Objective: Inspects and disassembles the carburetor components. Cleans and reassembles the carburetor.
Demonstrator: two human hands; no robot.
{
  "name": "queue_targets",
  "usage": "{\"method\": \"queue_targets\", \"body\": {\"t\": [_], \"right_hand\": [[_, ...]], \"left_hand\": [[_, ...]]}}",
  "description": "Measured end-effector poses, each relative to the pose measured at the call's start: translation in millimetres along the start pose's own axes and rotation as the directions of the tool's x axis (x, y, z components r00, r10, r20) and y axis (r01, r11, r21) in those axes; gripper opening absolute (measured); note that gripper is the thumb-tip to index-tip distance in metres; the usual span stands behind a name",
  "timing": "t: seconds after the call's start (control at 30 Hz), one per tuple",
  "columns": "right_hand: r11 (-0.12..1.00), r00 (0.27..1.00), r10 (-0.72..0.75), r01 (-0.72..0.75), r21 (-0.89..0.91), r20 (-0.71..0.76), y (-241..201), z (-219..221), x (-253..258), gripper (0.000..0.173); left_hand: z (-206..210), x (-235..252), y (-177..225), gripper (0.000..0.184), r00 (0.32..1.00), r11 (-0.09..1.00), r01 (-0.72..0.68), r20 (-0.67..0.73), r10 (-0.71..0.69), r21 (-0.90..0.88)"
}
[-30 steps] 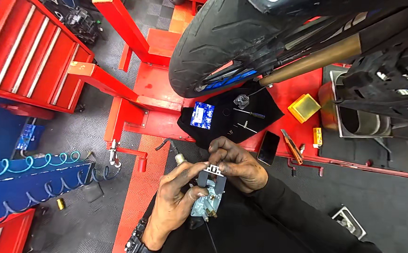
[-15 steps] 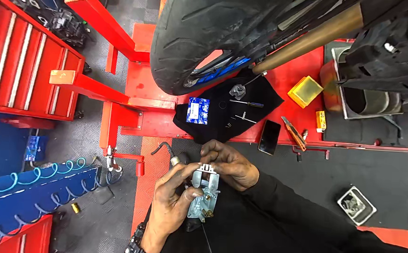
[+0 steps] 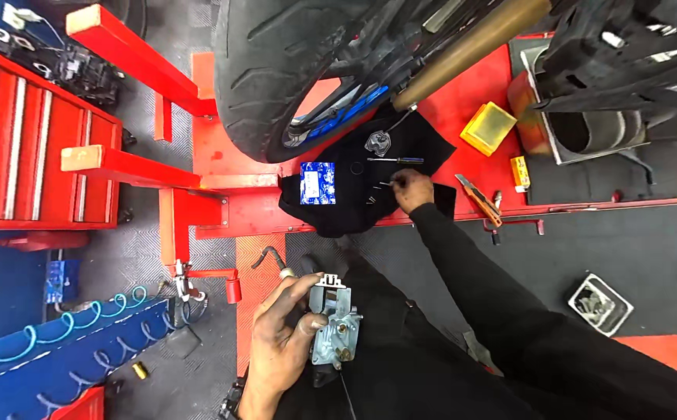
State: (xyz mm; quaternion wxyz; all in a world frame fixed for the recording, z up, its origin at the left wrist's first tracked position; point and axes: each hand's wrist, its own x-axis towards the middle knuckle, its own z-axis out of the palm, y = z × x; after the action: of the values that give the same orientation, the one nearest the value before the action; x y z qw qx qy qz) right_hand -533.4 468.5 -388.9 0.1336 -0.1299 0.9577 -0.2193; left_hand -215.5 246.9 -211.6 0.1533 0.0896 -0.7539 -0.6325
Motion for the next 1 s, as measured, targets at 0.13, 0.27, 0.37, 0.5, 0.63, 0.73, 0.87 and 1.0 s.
{"method": "queue_targets", "body": {"t": [0.13, 0.27, 0.37, 0.5, 0.63, 0.73, 0.87, 1.0], "right_hand": [[0.970, 0.984, -0.089, 0.121, -0.212, 0.155, -1, 28, 8, 0.023], [0.944, 0.985, -0.114, 0.149, -0.295, 0.133, -4, 42, 7, 0.021], [0.925, 0.985, -0.091, 0.137, -0.355, 0.144, -13, 44, 6, 0.024], [0.904, 0.979, -0.036, 0.117, -0.412, 0.199, -28, 37, 5, 0.034], [0.975, 0.996, -0.009, 0.027, -0.219, 0.085, -58, 17, -24, 0.031], [0.903, 0.991, -0.072, 0.018, 0.429, 0.109, -104, 2, -86, 0.024], [0.316, 0.844, -0.378, -0.271, 0.910, 0.382, -177, -26, -183, 0.022], [0.332, 0.753, -0.512, -0.269, 0.904, 0.413, -194, -23, -220, 0.019]], "left_hand": [[-3, -3, 0, 0.045, 1.000, 1.000, -0.007, 0.005, 0.007, -0.007], [-6, -8, -1, 0.047, 1.000, 1.000, -0.016, -0.008, 0.016, -0.025], [-8, -12, -1, 0.047, 0.999, 0.999, -0.034, -0.042, 0.033, -0.013], [-12, -16, -1, 0.047, 0.997, 0.998, -0.054, -0.057, 0.052, -0.021], [-17, -21, -3, 0.049, 0.993, 0.997, -0.081, -0.082, 0.079, -0.014], [-19, -26, -3, 0.046, 0.993, 0.998, -0.064, -0.104, 0.061, -0.017], [-25, -35, -3, 0.045, 0.993, 0.999, -0.043, -0.108, 0.042, -0.002], [-30, -44, 0, 0.044, 0.994, 0.999, -0.031, -0.108, 0.034, 0.031]]}}
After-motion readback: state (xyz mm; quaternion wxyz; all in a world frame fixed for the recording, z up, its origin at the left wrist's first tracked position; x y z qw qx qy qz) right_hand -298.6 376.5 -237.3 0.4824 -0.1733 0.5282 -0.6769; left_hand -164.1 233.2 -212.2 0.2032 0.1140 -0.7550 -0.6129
